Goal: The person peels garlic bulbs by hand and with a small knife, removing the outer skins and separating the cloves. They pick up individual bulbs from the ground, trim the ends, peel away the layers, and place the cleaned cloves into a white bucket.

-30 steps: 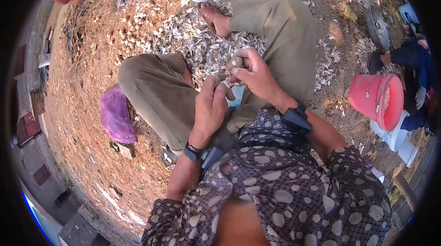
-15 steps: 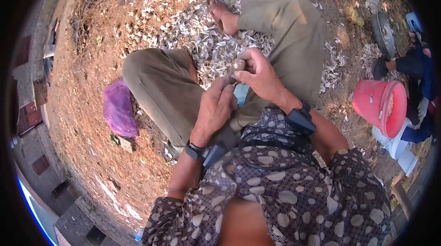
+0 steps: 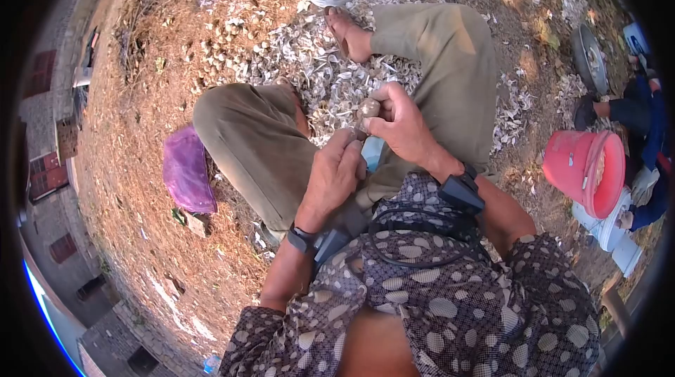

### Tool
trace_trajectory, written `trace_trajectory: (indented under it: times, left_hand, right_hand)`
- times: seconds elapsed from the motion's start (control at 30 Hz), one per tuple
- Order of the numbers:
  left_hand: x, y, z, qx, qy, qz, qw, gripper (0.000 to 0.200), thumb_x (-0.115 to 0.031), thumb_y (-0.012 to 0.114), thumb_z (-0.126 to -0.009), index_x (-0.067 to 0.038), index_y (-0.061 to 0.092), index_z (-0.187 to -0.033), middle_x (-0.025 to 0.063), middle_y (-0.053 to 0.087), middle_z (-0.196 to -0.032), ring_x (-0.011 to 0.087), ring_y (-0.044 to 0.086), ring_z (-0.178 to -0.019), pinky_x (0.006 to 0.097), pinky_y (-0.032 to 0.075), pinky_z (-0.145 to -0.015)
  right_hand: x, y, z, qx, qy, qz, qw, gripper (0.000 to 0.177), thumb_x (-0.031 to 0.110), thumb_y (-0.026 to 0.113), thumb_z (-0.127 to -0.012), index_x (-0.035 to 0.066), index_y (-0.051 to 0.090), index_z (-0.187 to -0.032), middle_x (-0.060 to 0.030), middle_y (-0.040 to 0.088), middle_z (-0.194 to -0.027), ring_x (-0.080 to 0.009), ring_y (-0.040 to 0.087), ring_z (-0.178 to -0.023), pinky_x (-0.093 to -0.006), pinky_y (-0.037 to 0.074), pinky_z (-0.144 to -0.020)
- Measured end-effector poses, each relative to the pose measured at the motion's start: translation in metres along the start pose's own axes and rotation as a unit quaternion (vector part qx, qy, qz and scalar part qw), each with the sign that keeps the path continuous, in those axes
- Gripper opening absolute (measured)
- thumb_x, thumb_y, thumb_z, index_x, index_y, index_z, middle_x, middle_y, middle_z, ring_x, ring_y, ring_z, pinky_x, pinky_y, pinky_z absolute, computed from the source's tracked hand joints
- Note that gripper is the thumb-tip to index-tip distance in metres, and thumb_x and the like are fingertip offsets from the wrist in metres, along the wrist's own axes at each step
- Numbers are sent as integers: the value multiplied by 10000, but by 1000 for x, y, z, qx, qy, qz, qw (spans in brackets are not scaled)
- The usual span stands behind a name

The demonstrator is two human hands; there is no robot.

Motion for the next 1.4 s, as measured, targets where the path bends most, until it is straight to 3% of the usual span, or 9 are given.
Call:
trace_trajectory:
  times: [0.27,0.47,0.57,0.67,0.77,0.9,0.97,1.07,1.4]
  left_hand:
    - [1,3,-1,2,-12,37,999,203,-184,491,-1080,-13,580,-1020,17,586,-665,82,523,-582,284,431,-538]
    - [0,6,-1,-40,18,54,998,210,-186,497,-1084,-19,574,-982,7,579,-669,71,512,-570,276,418,-514]
    - [6,-1,-5,-100,50,72,991,223,-193,490,-1095,-28,560,-962,6,568,-668,61,506,-543,256,404,-480]
    - [-2,-29,-10,-206,27,136,969,235,-216,473,-1115,-39,533,-973,20,572,-680,48,472,-482,227,360,-423]
    - [-2,-44,-14,-236,54,181,953,247,-233,469,-1120,-37,532,-984,37,601,-696,53,467,-475,230,349,-420]
    - [9,-17,-8,-89,26,128,987,248,-241,473,-1120,-25,563,-1036,23,592,-701,44,467,-487,222,353,-437]
    - [6,-7,-4,-26,24,109,993,252,-247,481,-1119,-18,577,-1075,14,584,-705,38,463,-491,218,357,-447]
    - [0,-12,-3,-23,20,101,994,241,-244,503,-1110,-21,595,-1096,-4,566,-673,42,466,-493,220,366,-460]
    - [5,-12,-3,3,37,51,998,203,-203,534,-1093,-30,611,-1020,12,572,-622,64,499,-501,260,393,-476]
  right_hand:
    - [-1,5,3,31,-54,104,993,292,-40,636,-883,32,484,-1123,-5,531,-961,-56,538,-854,-258,483,-723]
    - [3,10,4,32,-29,67,997,276,-31,636,-882,33,489,-1106,3,523,-943,-55,515,-824,-265,477,-696]
    - [-3,17,10,69,-19,122,990,272,-34,630,-888,30,487,-1110,2,521,-947,-55,517,-834,-271,484,-719]
    - [-14,25,20,95,-7,82,992,284,-33,608,-902,19,500,-1160,-15,544,-968,-71,542,-850,-286,509,-756]
    - [-2,24,17,68,34,-79,994,305,-10,576,-926,-4,505,-1223,-42,566,-994,-97,560,-855,-315,541,-798]
    - [1,1,-4,12,-6,-204,979,344,134,499,-992,-26,505,-1296,-69,576,-981,-119,539,-790,-336,562,-799]
    - [1,0,-3,4,-7,-181,983,374,182,475,-1006,-22,524,-1315,-54,554,-937,-115,518,-751,-325,549,-727]
    - [2,4,1,23,1,-133,991,369,215,464,-1009,-15,566,-1280,-6,503,-845,-86,472,-689,-285,503,-635]
    - [-2,8,2,18,32,-59,998,378,184,458,-988,-10,576,-1290,51,443,-760,-37,406,-640,-233,400,-562]
Point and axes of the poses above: each hand's wrist, its own z-axis away from the middle knuckle, its own y-axis out of the palm, x = y × z, the point moved 5 cm from there along -z, towards the middle knuckle
